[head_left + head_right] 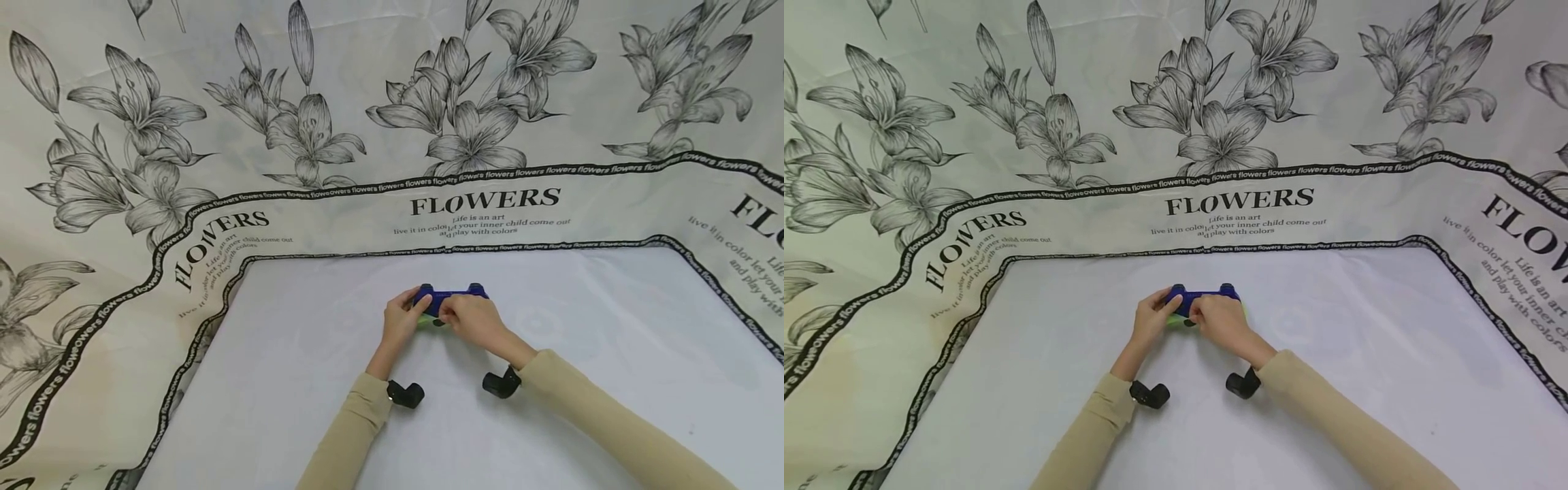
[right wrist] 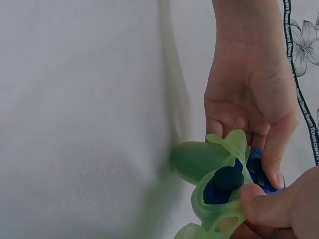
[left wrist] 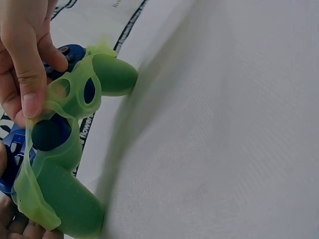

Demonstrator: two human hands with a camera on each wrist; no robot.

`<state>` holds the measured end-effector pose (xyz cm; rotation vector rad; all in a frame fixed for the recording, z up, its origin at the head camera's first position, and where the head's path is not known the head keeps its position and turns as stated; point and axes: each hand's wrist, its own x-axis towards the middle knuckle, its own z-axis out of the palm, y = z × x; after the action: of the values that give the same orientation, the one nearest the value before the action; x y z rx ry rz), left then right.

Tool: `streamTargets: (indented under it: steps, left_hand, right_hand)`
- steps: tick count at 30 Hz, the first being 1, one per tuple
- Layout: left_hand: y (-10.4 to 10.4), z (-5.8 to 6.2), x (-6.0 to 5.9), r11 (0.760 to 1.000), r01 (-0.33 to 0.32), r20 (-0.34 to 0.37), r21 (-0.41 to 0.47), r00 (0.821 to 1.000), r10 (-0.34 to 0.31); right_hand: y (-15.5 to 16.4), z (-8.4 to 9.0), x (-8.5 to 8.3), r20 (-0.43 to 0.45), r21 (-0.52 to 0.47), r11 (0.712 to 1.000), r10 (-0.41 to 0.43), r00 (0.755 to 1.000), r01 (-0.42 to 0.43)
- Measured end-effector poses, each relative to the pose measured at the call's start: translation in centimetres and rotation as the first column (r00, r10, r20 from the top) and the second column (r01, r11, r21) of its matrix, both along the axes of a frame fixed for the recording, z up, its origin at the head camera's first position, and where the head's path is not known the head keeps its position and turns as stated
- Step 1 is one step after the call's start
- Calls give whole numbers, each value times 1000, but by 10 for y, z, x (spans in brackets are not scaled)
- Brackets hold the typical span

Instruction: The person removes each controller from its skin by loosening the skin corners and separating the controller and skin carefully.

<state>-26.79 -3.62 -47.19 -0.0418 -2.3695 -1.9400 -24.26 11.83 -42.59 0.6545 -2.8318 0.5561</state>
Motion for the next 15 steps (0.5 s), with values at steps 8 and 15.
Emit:
streamTargets:
  steps: [8, 15]
  left_hand:
    - [-1, 4, 1, 1000, 19, 53, -4, 998, -18]
    - [-3, 1, -1, 999, 21, 57, -25, 998, -20]
  right_hand:
    - [4, 4, -1, 68, 12, 999, 40, 997, -41]
    - [7, 0, 1, 42, -10, 998, 67, 997, -66]
